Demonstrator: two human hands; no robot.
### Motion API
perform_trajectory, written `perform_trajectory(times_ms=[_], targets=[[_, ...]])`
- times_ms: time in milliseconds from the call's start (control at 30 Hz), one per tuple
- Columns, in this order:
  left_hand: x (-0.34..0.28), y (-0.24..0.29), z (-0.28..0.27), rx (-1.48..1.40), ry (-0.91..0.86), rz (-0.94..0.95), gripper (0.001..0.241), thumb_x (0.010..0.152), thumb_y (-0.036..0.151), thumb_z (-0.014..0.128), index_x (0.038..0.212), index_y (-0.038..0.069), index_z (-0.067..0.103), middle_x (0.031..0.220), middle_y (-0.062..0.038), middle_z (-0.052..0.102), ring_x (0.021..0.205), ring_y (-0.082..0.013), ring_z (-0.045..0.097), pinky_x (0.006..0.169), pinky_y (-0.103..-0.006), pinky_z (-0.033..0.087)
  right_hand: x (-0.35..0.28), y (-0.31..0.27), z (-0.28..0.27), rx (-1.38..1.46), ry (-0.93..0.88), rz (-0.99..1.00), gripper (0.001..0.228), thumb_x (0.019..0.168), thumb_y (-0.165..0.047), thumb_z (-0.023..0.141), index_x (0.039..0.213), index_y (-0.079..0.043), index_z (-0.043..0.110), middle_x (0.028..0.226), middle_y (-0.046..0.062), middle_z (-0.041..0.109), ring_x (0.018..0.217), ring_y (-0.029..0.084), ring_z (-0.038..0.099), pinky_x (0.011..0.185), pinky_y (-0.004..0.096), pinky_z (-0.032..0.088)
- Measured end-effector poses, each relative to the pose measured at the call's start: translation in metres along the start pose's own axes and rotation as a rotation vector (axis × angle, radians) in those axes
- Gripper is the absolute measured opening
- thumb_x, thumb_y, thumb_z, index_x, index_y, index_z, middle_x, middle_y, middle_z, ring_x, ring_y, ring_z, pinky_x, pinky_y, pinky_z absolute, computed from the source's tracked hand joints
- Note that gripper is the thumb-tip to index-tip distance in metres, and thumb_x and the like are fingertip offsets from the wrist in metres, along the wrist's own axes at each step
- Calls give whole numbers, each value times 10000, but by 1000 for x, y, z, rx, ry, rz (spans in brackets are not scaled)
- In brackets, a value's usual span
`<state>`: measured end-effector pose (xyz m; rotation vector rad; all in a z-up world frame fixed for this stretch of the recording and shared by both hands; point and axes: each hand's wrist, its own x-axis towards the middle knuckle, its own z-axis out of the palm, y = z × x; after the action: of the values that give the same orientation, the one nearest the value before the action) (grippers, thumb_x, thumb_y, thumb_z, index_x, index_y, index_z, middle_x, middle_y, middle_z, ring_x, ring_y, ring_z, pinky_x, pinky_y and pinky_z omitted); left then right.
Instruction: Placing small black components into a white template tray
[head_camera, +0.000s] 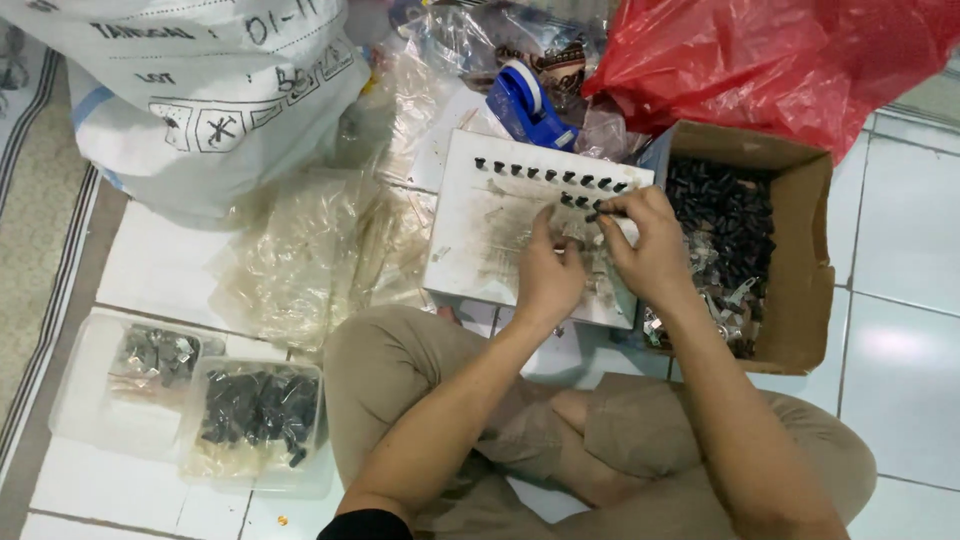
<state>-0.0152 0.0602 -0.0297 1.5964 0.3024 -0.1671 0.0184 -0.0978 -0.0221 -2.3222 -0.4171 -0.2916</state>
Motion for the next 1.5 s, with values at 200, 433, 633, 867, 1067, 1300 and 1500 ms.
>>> perform_trajectory(times_ms=[200, 433, 633, 867, 1067, 1300, 1500], targets=[[28, -24, -5, 34, -43, -71, 691, 950, 62, 480, 1598, -41, 265, 1161, -351, 665, 1119, -485, 674, 921, -584, 556, 34, 17, 52, -349, 56, -209, 131, 888, -211, 814, 995, -215, 739, 1041, 37, 562, 1009, 295, 557, 902, 420, 386], [32, -24, -1, 74, 7, -18, 650, 931, 47, 401, 1577, -3, 356, 1368, -417, 537, 1329, -551, 501, 1111, -605, 414, 36, 39, 74, -482, 47, -205, 161, 847, -229, 843, 960, -266, 735, 1046, -4, 569, 1039, 258, 542, 949, 410, 343], [31, -16, -2, 87, 17, -22, 629, 928, 56, 423, 1557, 45, 421, 1392, -378, 558, 1344, -514, 511, 1138, -573, 409, 38, 46, 80, -494, 33, -228, 163, 837, -227, 833, 961, -258, 732, 1038, 1, 574, 1046, 264, 548, 959, 417, 345], [26, 1, -10, 33, -19, -32, 639, 906, 35, 411, 1543, -10, 422, 1445, -379, 513, 1376, -493, 480, 1137, -567, 405, 37, 50, 84, -514, -9, -223, 178, 827, -213, 823, 977, -248, 733, 1033, 5, 599, 1049, 246, 553, 986, 406, 340], [42, -32, 1, 86, -16, -60, 659, 901, 67, 421, 1559, 32, 410, 1469, -321, 526, 1376, -442, 500, 1139, -538, 421, 35, 52, 82, -490, -24, -221, 244, 810, -234, 836, 1027, -241, 723, 1048, 11, 615, 1056, 252, 560, 996, 422, 347], [41, -34, 3, 229, 157, 49, 514, 899, 126, 603, 1389, -11, 530, 877, -242, 730, 971, -459, 722, 812, -557, 555, 30, 32, 47, -427, 39, -225, 254, 813, -208, 828, 1035, -215, 704, 1055, 22, 601, 1054, 263, 563, 964, 418, 375], [11, -8, 8, 268, 100, 412, 229, 956, 287, 657, 815, 110, 622, 573, -107, 590, 611, -321, 654, 577, -391, 496, -19, 44, -39, -501, -136, -97, 237, 820, -244, 786, 1033, -168, 716, 983, 65, 640, 967, 313, 604, 829, 450, 455]])
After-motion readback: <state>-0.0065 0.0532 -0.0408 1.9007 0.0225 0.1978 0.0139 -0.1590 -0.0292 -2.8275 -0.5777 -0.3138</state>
